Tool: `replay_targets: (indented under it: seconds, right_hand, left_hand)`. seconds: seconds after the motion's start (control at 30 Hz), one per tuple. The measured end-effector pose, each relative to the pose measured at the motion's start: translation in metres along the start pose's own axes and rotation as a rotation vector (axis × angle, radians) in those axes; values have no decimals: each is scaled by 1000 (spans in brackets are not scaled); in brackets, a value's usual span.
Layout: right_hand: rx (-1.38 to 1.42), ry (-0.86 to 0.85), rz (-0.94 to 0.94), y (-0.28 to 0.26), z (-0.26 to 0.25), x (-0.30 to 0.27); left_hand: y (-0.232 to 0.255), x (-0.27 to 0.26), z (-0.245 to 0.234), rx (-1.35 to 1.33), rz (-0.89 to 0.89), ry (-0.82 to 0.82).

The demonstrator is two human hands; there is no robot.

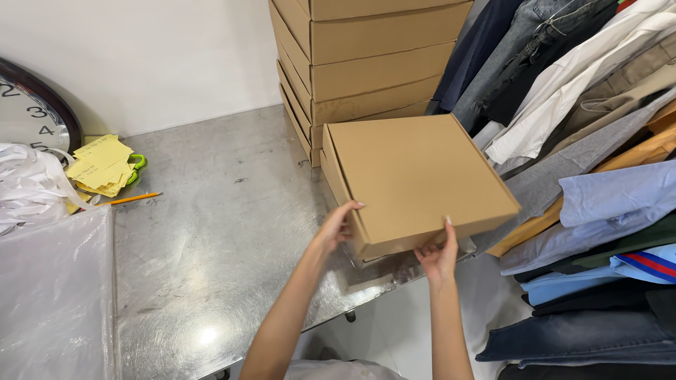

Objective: The person places a box on a table, wraps it with a white ribbon to form a cross pattern, ties a bow, and attaches a yellow sticky note with a message written using a pencil.

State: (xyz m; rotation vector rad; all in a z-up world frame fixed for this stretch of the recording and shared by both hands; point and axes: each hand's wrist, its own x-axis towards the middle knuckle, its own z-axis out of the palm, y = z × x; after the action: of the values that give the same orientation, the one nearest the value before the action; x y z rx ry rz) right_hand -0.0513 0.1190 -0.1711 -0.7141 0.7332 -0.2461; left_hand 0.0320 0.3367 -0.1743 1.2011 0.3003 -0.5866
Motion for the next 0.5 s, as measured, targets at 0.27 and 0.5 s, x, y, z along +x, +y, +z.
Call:
replay_targets:
  seconds: [0.27, 0.5]
  right_hand:
    - [132, 79, -162, -21, -16, -18]
    - [-231, -138, -221, 45, 30, -31]
  left_hand:
    - [6, -37, -124, 143, 90, 49]
    - [0, -123, -224, -121, 144, 299]
